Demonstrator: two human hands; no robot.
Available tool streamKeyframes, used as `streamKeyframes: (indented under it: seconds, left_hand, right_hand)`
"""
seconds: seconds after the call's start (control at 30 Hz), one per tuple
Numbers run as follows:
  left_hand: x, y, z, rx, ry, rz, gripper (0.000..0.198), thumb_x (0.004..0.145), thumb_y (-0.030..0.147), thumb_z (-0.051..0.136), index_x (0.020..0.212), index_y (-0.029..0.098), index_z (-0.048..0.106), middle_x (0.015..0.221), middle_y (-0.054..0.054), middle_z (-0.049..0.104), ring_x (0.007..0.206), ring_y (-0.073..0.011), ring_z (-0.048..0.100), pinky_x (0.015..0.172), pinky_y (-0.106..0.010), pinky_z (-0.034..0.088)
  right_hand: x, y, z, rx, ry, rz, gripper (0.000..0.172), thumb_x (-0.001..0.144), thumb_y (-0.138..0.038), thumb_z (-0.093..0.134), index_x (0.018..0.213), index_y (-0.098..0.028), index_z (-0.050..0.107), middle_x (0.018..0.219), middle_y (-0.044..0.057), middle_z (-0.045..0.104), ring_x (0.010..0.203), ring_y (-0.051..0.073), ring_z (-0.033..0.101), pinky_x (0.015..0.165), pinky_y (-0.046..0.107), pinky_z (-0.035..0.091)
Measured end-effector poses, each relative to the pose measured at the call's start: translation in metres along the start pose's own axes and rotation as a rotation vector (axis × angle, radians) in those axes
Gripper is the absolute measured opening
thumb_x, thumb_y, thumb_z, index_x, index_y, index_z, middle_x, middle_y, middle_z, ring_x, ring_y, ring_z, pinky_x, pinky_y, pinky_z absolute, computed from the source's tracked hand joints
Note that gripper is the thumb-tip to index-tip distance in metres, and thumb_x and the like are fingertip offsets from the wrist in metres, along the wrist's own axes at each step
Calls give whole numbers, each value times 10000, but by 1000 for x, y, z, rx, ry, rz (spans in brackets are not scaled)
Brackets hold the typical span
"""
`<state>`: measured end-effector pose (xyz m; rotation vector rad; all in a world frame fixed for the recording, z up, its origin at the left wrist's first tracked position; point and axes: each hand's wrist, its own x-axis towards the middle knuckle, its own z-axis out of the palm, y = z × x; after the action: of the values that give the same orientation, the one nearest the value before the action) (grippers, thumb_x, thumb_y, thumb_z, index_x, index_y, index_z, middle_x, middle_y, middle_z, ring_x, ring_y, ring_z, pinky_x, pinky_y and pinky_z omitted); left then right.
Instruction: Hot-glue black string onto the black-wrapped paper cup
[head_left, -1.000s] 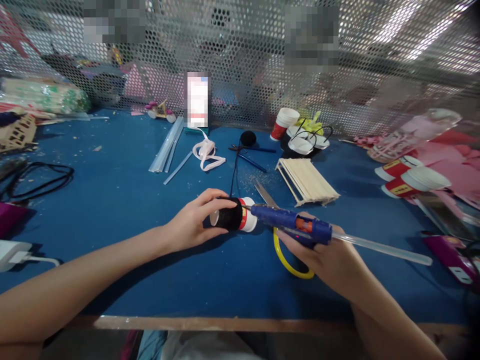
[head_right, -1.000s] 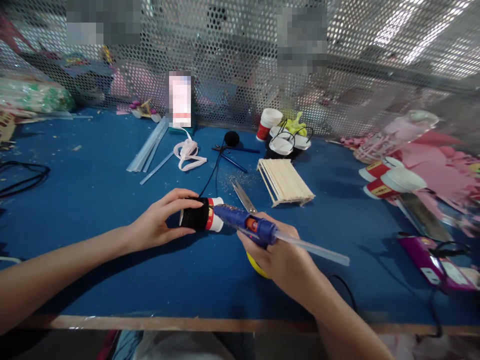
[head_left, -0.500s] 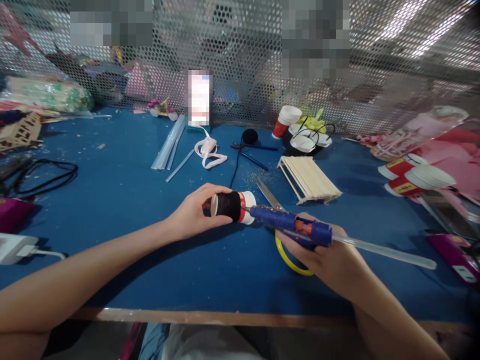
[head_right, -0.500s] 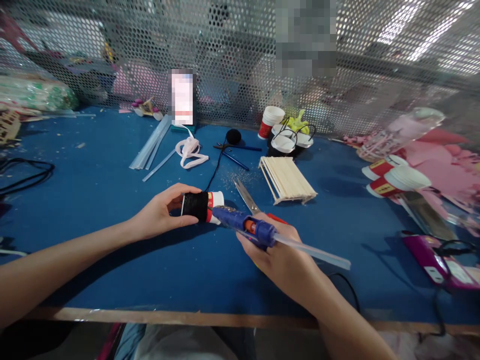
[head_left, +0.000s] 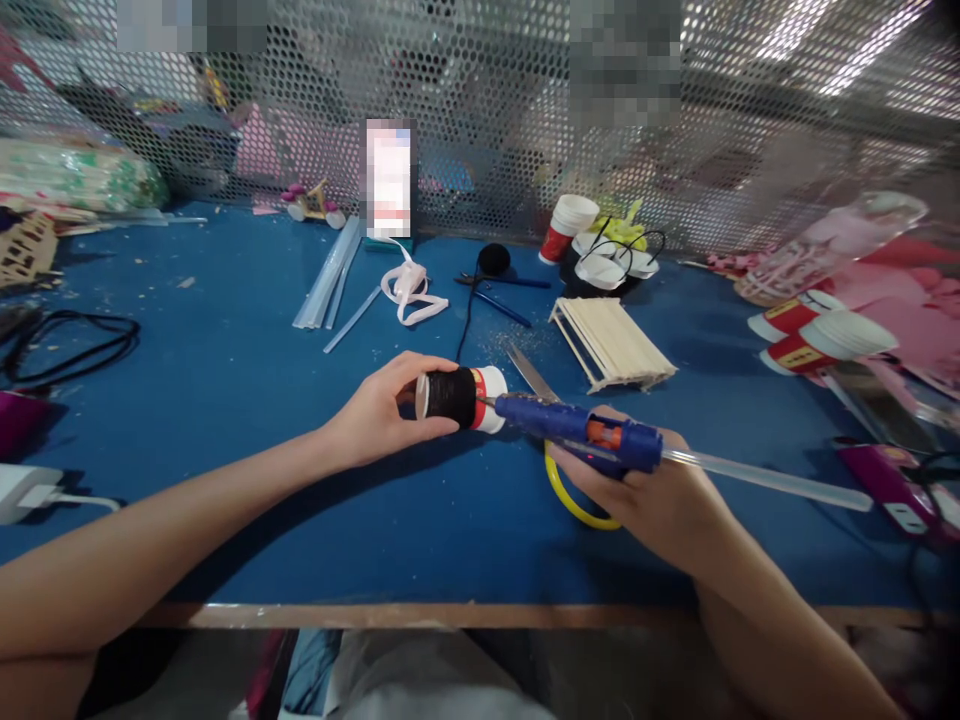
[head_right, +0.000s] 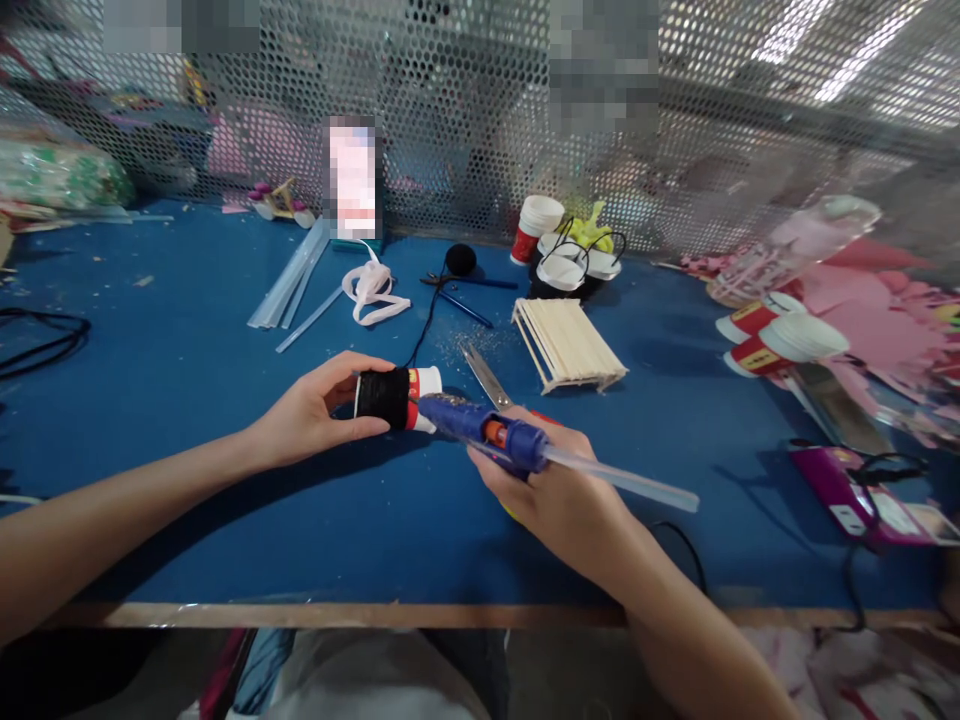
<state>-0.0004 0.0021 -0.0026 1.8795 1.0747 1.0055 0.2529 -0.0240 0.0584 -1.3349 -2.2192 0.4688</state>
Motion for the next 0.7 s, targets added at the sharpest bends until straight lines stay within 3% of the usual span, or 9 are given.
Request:
streamKeyframes:
  seconds: [0.17, 0.3, 0.43, 0.5, 0.63, 0.7]
  left_hand:
    - [1, 1, 0, -42, 4, -51, 495, 693, 292, 689, 1132, 186, 485, 1087, -78, 552, 927, -177, 589, 825, -360, 514]
    - [0, 0, -1, 22, 2, 69, 484, 709, 270, 680, 1148, 204, 487, 1116, -85, 520, 1008, -196, 550, 842, -357, 504]
    - [-1, 1, -2, 123, 5, 180, 457, 723, 229, 664, 1148, 200, 498, 1133, -102, 501, 1068, -215, 505, 903, -389, 465]
    - [-1, 2, -1, 139, 13, 198, 451, 725, 222, 659, 1145, 194, 498, 1132, -104, 499, 1065, -214, 507, 923, -400, 449]
    - [-3, 3, 1, 148, 13, 198, 452, 728, 237, 656, 1150, 199, 499, 1133, -101, 496, 1052, -212, 514, 917, -403, 451]
    - [-5, 5, 2, 150, 4, 203, 453, 729, 246, 657, 1153, 207, 500, 1132, -100, 496, 1049, -215, 515, 910, -404, 456]
  right_hand:
    - [-1, 0, 0, 16, -25, -1, 183, 769, -324, 497, 761, -226, 651, 632, 41, 644, 520, 152, 565, 509, 274, 473]
    - [2, 7, -3, 19, 19, 47, 155, 709, -350, 578, 755, -243, 681, 558, 36, 628, 571, 189, 604, 531, 295, 482]
    - [7, 24, -5, 150, 58, 169, 201, 699, -392, 614, 604, -217, 639, 417, -7, 530, 442, 155, 537, 443, 275, 449]
    - [13, 36, -7, 234, 178, 283, 248, 673, -424, 648, 582, -197, 606, 480, -6, 571, 446, 142, 537, 425, 262, 443]
    - [35, 64, -18, 275, 628, 377, 358, 673, -501, 633, 818, -173, 631, 770, 45, 668, 622, 150, 601, 519, 258, 469]
    - [50, 79, -27, 145, 548, 416, 414, 730, -547, 539, 746, -140, 613, 696, 66, 649, 567, 137, 584, 542, 267, 465]
